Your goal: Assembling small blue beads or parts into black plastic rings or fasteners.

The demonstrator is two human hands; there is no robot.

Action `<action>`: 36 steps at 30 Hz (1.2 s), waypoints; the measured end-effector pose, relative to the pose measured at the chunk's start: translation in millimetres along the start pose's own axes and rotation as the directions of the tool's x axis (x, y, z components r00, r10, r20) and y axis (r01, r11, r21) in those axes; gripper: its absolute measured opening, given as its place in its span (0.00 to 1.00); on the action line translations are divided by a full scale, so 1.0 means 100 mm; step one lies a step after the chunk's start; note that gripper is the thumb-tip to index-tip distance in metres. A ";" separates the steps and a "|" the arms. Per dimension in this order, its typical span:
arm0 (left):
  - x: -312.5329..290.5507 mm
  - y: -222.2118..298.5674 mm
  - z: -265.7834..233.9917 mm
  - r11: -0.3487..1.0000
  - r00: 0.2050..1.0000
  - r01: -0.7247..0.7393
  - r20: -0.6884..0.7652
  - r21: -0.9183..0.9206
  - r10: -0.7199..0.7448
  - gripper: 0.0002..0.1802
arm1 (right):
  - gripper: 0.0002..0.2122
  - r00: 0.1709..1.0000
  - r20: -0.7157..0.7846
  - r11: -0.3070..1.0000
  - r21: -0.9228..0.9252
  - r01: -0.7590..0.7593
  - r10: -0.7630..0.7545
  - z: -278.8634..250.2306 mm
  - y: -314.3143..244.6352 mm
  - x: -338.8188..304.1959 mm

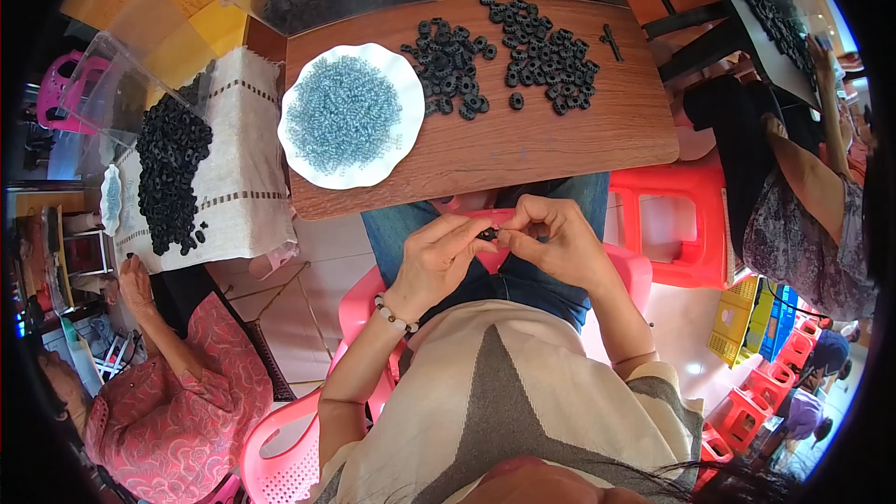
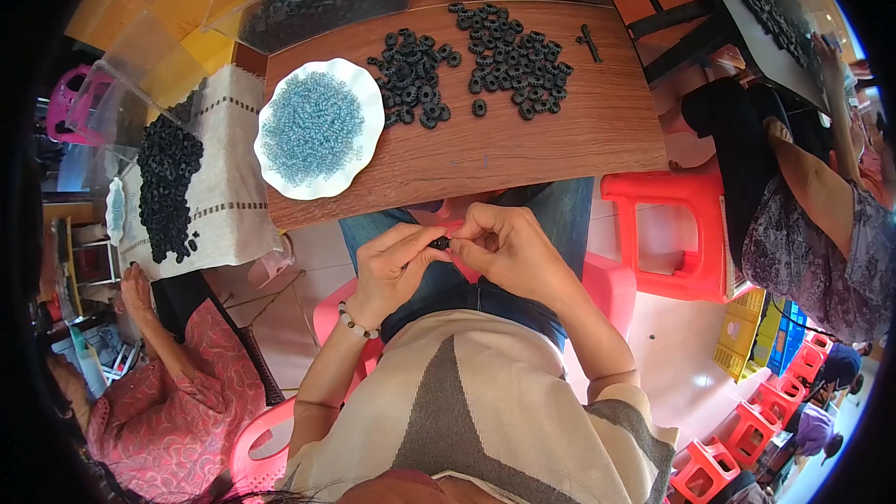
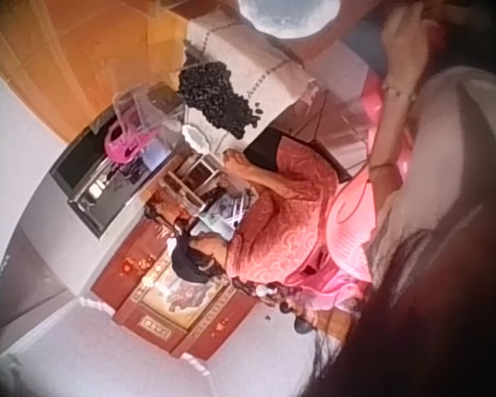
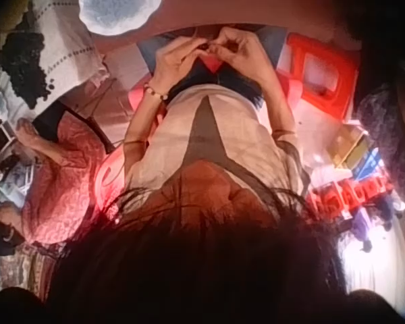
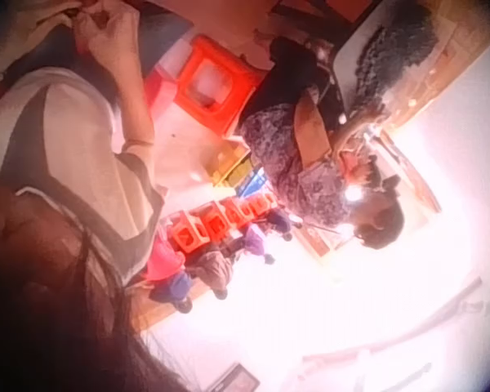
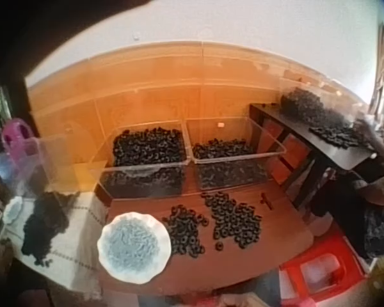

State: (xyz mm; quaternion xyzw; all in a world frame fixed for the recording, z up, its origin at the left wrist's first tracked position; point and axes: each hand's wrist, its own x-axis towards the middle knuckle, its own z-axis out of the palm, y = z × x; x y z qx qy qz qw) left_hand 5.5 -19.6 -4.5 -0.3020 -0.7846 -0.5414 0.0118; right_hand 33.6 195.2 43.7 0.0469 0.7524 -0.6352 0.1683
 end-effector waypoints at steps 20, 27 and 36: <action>-0.05 0.02 0.09 0.995 0.998 0.052 -0.027 -0.080 -0.054 0.19 | 0.11 0.989 0.145 0.971 0.230 -0.060 0.027 -0.15 0.04 0.01; 0.03 0.11 0.05 0.997 0.991 0.034 -0.129 -0.066 -0.043 0.20 | 0.28 0.983 0.182 0.872 0.483 -0.079 -0.012 -0.07 0.38 0.02; 0.10 0.31 0.01 0.979 0.984 -0.118 -0.113 0.168 0.138 0.21 | 0.34 0.915 0.377 0.655 0.730 -0.198 -0.143 0.10 0.45 0.03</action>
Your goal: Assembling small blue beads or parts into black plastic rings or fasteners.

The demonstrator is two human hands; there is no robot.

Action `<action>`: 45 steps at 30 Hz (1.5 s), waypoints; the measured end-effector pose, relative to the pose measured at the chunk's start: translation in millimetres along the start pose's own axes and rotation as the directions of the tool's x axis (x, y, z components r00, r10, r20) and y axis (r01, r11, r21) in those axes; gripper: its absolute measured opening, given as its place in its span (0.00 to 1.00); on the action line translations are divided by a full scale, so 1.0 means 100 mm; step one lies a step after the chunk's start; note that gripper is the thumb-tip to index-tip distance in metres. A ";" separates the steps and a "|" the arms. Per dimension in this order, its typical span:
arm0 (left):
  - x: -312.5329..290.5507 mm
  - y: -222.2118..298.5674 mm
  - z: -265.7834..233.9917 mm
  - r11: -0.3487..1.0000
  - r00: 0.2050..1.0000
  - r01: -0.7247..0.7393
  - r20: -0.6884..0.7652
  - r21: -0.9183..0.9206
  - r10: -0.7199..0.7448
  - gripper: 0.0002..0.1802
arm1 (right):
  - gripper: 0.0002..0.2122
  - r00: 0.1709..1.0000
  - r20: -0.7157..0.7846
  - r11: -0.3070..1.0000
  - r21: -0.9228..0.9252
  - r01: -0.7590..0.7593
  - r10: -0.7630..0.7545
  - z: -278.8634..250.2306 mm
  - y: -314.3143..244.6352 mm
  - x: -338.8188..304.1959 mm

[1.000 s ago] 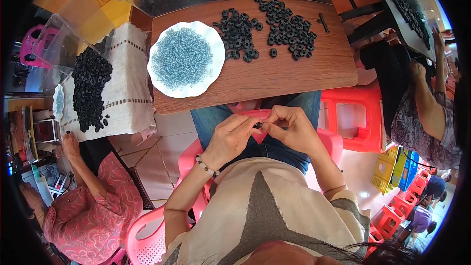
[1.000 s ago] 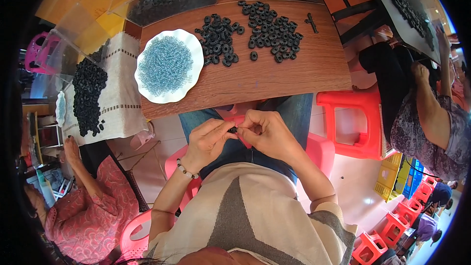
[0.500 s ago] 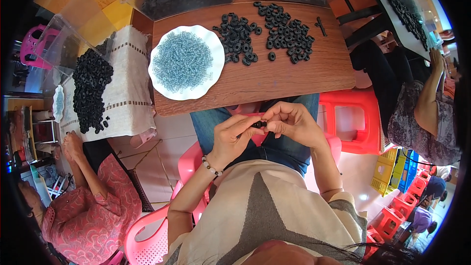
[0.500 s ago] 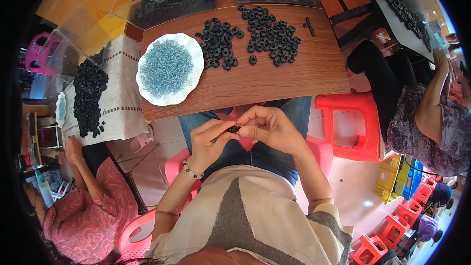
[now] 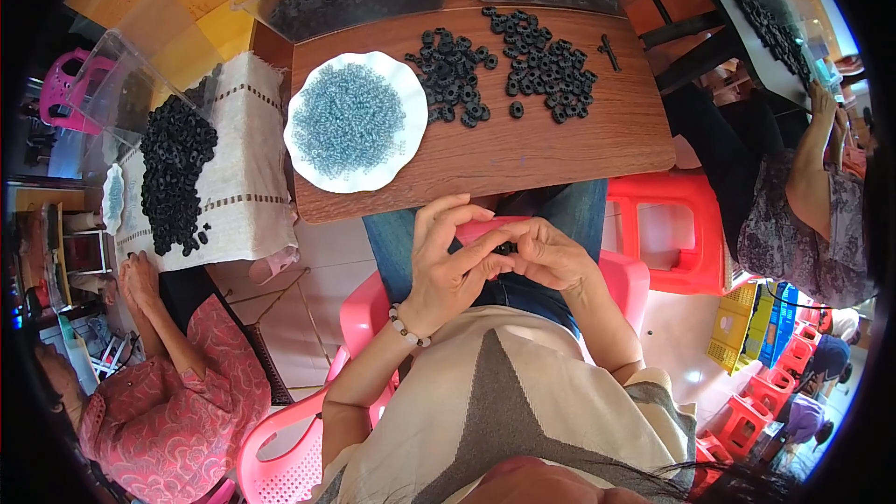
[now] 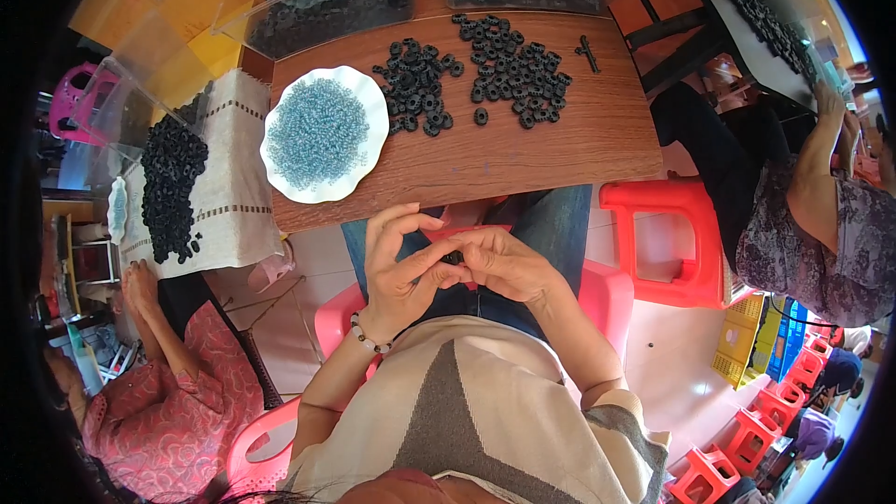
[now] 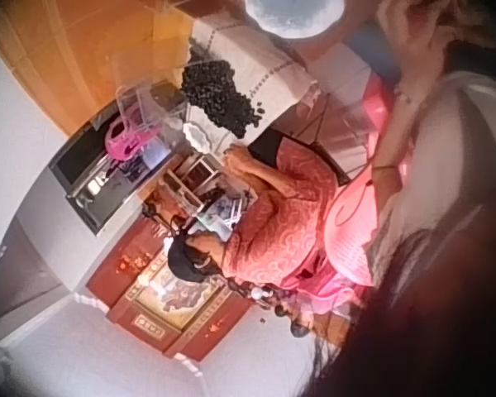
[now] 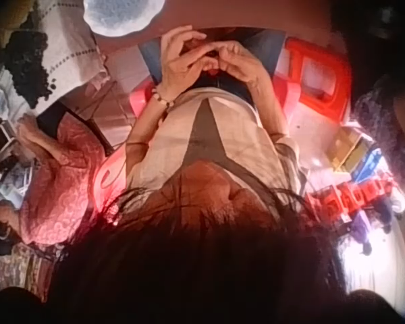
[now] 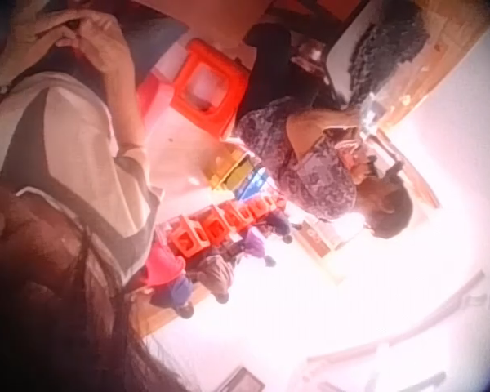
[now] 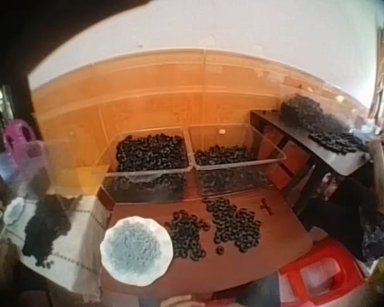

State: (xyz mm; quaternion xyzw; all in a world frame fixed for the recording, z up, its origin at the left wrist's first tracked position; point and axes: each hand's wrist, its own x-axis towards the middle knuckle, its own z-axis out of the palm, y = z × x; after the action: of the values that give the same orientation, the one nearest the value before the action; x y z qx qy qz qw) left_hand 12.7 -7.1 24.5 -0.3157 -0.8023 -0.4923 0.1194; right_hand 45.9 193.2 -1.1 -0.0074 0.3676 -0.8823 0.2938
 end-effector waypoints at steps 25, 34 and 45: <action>0.17 -0.08 0.02 0.989 0.988 0.138 -0.081 0.053 -0.133 0.21 | 0.07 0.899 -0.266 0.682 -0.730 0.048 -0.348 0.20 -0.66 0.34; 0.07 -0.15 0.07 0.961 0.971 0.213 -0.070 -0.178 -0.229 0.07 | 0.17 0.296 0.240 -0.246 -0.969 0.018 -0.925 -0.10 -2.87 1.42; 0.01 -0.26 0.03 0.943 0.960 0.251 -0.072 -0.220 -0.272 0.04 | 0.11 0.788 0.178 -0.393 -0.916 -0.087 -0.589 -0.44 -1.61 1.53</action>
State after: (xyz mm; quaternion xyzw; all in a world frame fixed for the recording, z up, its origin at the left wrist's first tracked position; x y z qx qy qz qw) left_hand -4.4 -12.6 5.3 -0.1918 -0.7739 -0.6006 0.0596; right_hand -173.5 231.2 40.5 -0.1418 0.9507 -0.2300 -0.1519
